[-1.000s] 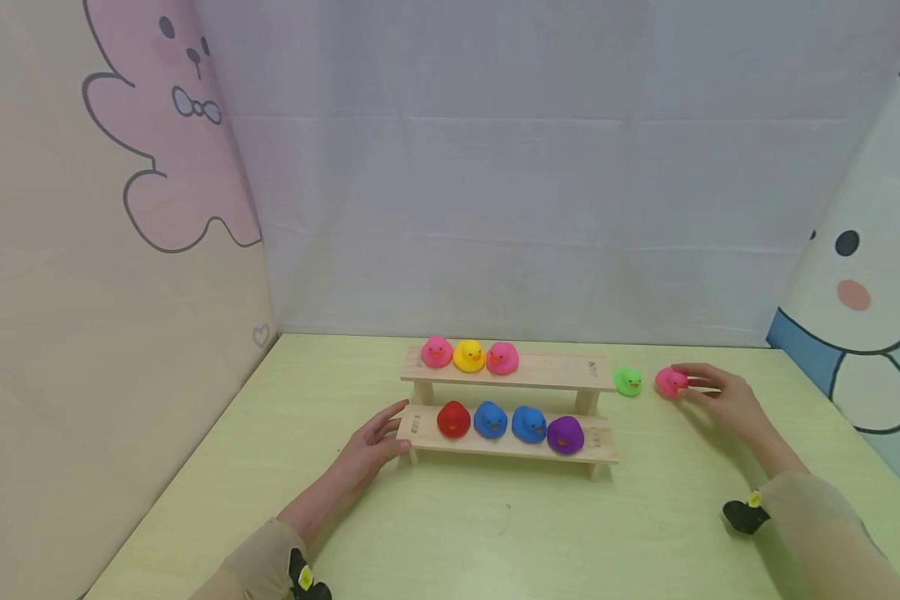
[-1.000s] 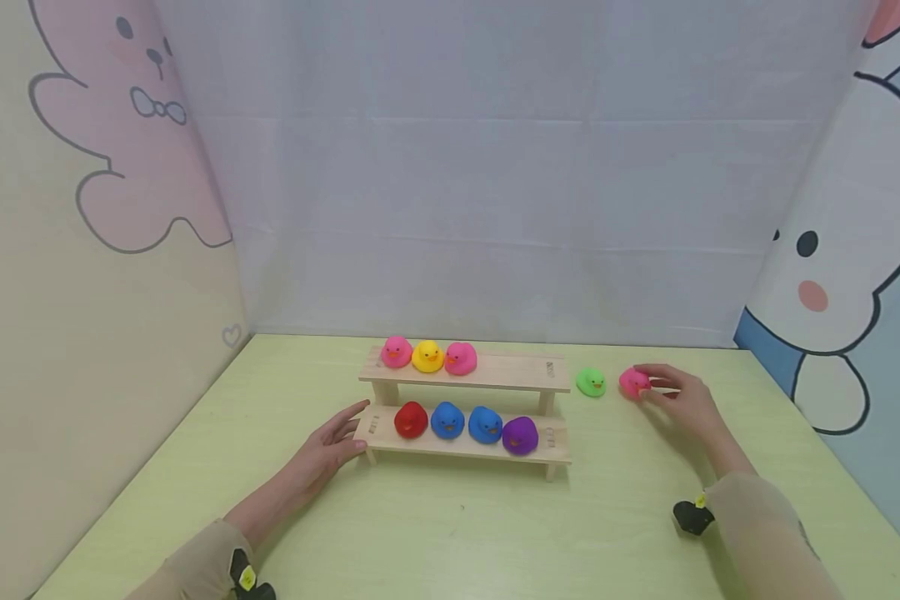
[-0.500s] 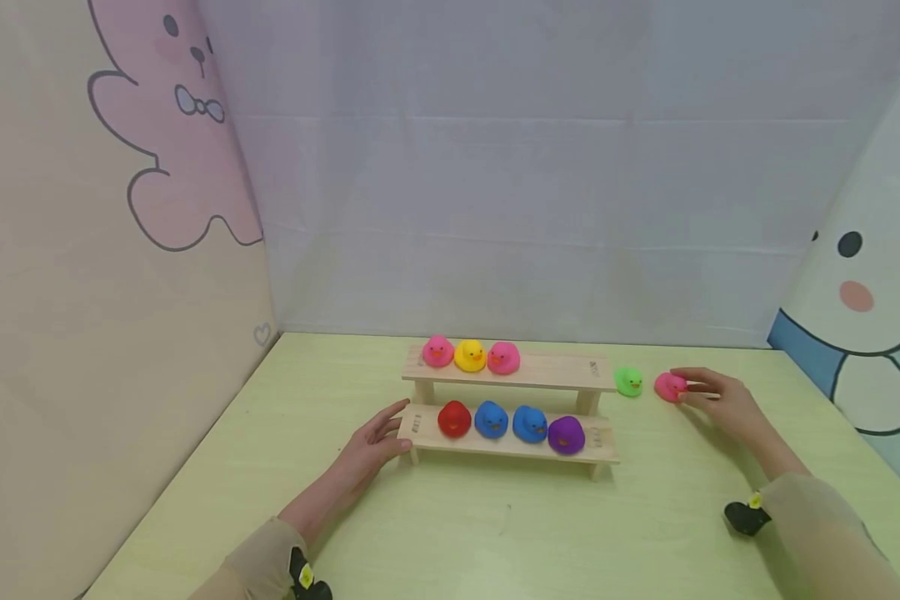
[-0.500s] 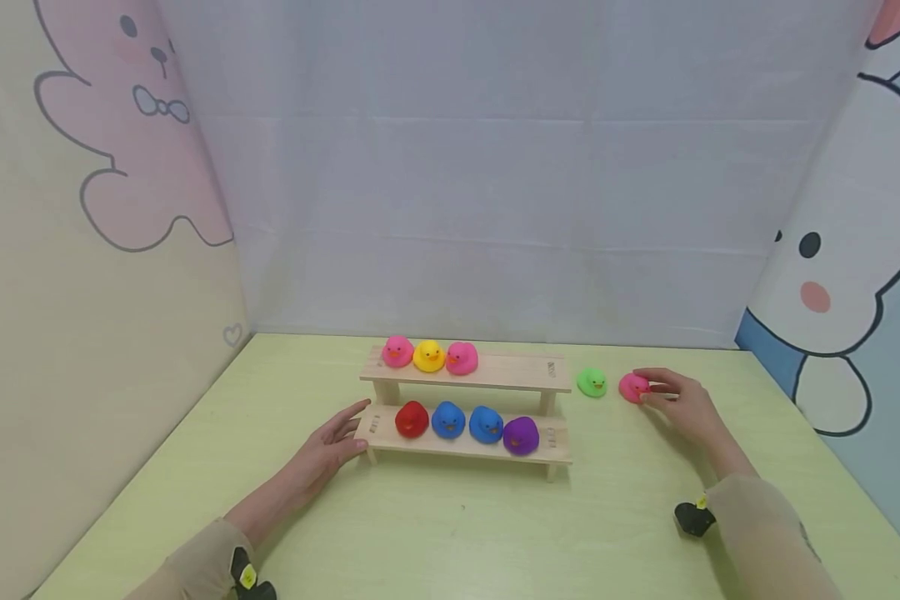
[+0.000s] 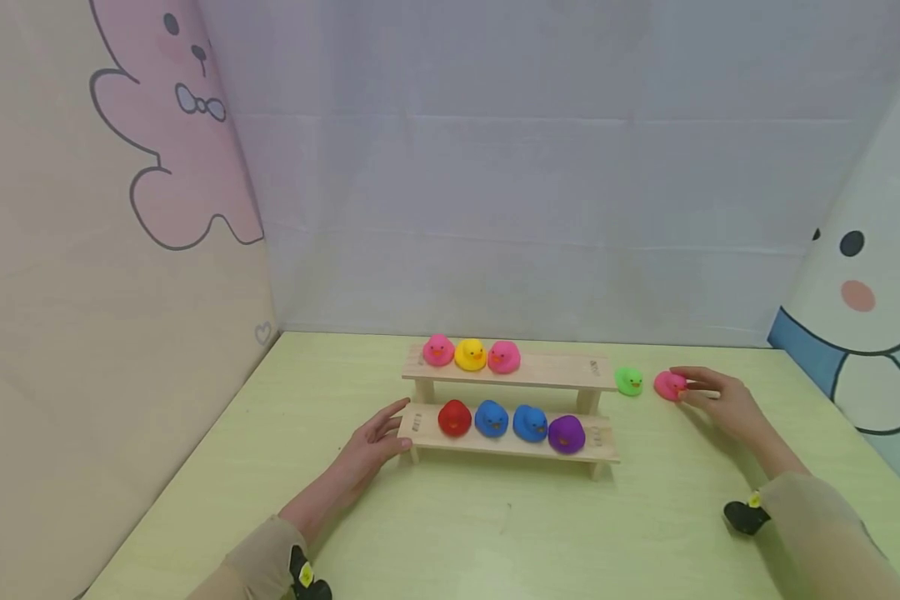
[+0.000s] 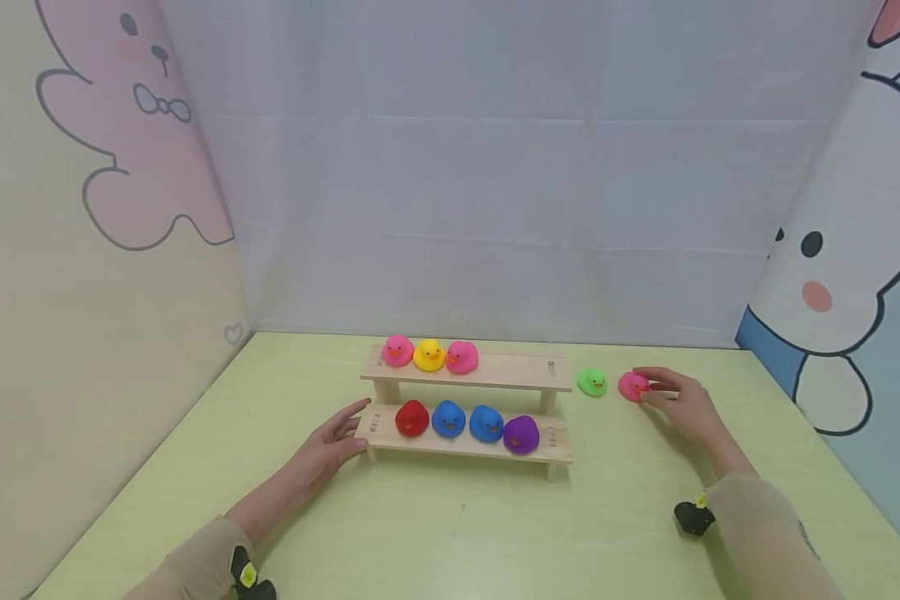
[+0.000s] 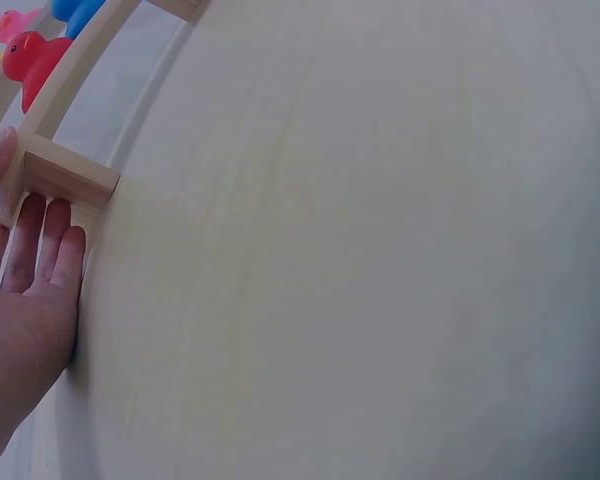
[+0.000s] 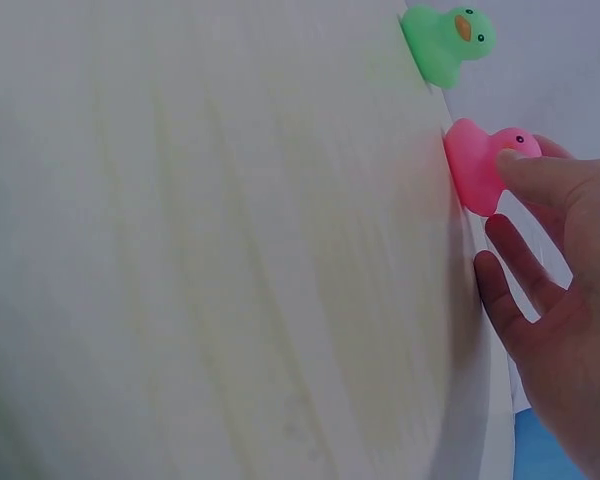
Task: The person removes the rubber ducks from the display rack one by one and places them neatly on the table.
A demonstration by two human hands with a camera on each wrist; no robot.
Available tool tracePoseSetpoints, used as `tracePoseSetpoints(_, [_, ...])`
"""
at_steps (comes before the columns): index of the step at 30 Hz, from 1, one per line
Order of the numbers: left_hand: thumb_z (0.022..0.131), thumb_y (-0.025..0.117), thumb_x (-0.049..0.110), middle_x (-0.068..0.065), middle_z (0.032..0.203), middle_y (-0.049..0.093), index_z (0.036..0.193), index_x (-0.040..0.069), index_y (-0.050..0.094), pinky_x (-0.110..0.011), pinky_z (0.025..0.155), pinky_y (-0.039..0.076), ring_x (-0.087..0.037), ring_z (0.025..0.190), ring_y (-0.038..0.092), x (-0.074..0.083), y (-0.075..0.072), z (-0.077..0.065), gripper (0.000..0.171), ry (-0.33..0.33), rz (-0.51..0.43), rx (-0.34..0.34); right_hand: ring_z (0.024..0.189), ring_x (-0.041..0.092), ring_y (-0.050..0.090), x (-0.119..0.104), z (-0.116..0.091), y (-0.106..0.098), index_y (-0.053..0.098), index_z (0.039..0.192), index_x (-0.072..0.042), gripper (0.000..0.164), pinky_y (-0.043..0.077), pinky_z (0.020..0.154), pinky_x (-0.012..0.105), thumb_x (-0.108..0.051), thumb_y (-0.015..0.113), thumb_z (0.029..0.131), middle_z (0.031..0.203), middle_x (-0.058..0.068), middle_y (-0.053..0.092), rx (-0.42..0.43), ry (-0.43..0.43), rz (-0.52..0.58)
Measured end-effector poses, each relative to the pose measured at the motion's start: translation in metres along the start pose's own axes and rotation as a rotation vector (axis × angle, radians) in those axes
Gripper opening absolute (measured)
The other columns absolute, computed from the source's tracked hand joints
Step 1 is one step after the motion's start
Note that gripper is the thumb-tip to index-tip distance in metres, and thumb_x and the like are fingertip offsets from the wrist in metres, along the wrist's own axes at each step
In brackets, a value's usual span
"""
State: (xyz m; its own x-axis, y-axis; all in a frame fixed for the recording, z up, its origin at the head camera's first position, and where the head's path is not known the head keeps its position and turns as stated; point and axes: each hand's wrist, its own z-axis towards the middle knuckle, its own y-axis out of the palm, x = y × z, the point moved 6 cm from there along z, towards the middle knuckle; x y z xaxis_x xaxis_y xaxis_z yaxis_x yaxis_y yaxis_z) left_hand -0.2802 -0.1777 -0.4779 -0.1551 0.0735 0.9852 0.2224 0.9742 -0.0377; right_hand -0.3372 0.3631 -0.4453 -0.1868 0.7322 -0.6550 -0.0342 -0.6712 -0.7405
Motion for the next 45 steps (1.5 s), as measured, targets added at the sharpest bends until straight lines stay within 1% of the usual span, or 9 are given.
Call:
tracePoseSetpoints(21, [0.092,0.067,0.016,-0.016,0.148,0.049,0.153,0.023,0.037,-0.049,0.115,0.034,-0.025,0.131,0.052,0.001,0.001,0.0,0.068,0.012,-0.007,0.005,0.121,0.05,0.049,-0.003,0.0,-0.001,0.048,0.142,-0.003,0.051,0.044,0.09,0.064,-0.029,0.059,0.099,0.143,0.031,0.047,-0.001,-0.002,-0.008])
tracePoseSetpoints(23, [0.092,0.068,0.016,-0.015,0.147,0.049,0.152,0.023,0.038,-0.048,0.115,0.035,-0.024,0.13,0.053,0.001,0.001,0.001,0.068,0.011,-0.006,0.011,0.12,0.045,0.049,-0.005,0.001,-0.003,0.048,0.143,-0.004,0.053,0.049,0.092,0.055,-0.029,0.061,0.098,0.143,0.029,0.047,0.006,-0.011,-0.016])
tracePoseSetpoints(25, [0.092,0.068,0.016,-0.014,0.147,0.05,0.152,0.023,0.038,-0.047,0.114,0.035,-0.024,0.129,0.054,0.001,0.001,0.001,0.068,0.014,-0.005,0.015,0.119,0.036,0.051,-0.009,0.002,-0.006,0.049,0.143,-0.005,0.053,0.052,0.091,0.035,-0.029,0.063,0.097,0.143,0.026,0.049,0.035,-0.03,-0.031])
tracePoseSetpoints(28, [0.091,0.068,0.015,-0.014,0.147,0.05,0.152,0.023,0.038,-0.047,0.114,0.035,-0.023,0.129,0.054,0.0,0.001,0.001,0.068,0.016,-0.004,0.017,0.114,0.026,0.051,-0.018,0.005,-0.011,0.052,0.14,-0.006,0.051,0.043,0.08,0.005,-0.028,0.065,0.096,0.139,0.024,0.053,0.1,-0.062,-0.061])
tracePoseSetpoints(31, [0.091,0.068,0.015,-0.014,0.147,0.05,0.152,0.023,0.038,-0.048,0.115,0.034,-0.023,0.129,0.054,0.0,0.0,0.001,0.068,0.017,-0.004,0.017,0.116,0.03,0.052,-0.033,0.008,-0.016,0.052,0.14,-0.006,0.05,0.037,0.075,-0.001,-0.027,0.064,0.096,0.14,0.025,0.053,0.143,-0.082,-0.059])
tracePoseSetpoints(35, [0.091,0.068,0.015,-0.014,0.147,0.05,0.152,0.023,0.039,-0.048,0.114,0.034,-0.023,0.128,0.054,0.0,0.0,0.001,0.068,0.018,-0.003,0.017,0.118,0.037,0.051,-0.058,0.014,-0.022,0.052,0.142,-0.008,0.049,0.038,0.076,0.001,-0.028,0.062,0.097,0.139,0.025,0.053,0.202,-0.1,-0.034])
tracePoseSetpoints(39, [0.091,0.067,0.014,-0.014,0.146,0.051,0.152,0.022,0.039,-0.047,0.114,0.035,-0.023,0.127,0.055,-0.001,0.0,0.001,0.068,0.02,-0.006,0.02,0.11,0.005,0.054,-0.084,0.019,-0.024,0.054,0.14,-0.013,0.047,0.038,0.078,0.0,-0.03,0.062,0.098,0.139,0.022,0.055,0.273,-0.119,0.013])
tracePoseSetpoints(42, [0.091,0.067,0.014,-0.014,0.145,0.051,0.152,0.022,0.039,-0.045,0.113,0.035,-0.022,0.127,0.055,-0.001,0.0,0.002,0.068,0.019,0.0,0.018,0.102,-0.017,0.044,-0.105,0.022,-0.02,0.057,0.139,-0.014,0.045,0.037,0.079,-0.001,-0.03,0.063,0.097,0.138,0.017,0.056,0.311,-0.139,0.066])
tracePoseSetpoints(45, [0.091,0.067,0.014,-0.014,0.145,0.051,0.152,0.023,0.038,-0.044,0.113,0.035,-0.022,0.127,0.055,-0.001,0.0,0.002,0.068,0.023,0.001,0.012,0.102,-0.02,0.044,-0.129,0.025,-0.015,0.059,0.136,-0.01,0.043,0.04,0.081,0.001,-0.024,0.065,0.096,0.136,0.012,0.06,0.34,-0.189,0.136])
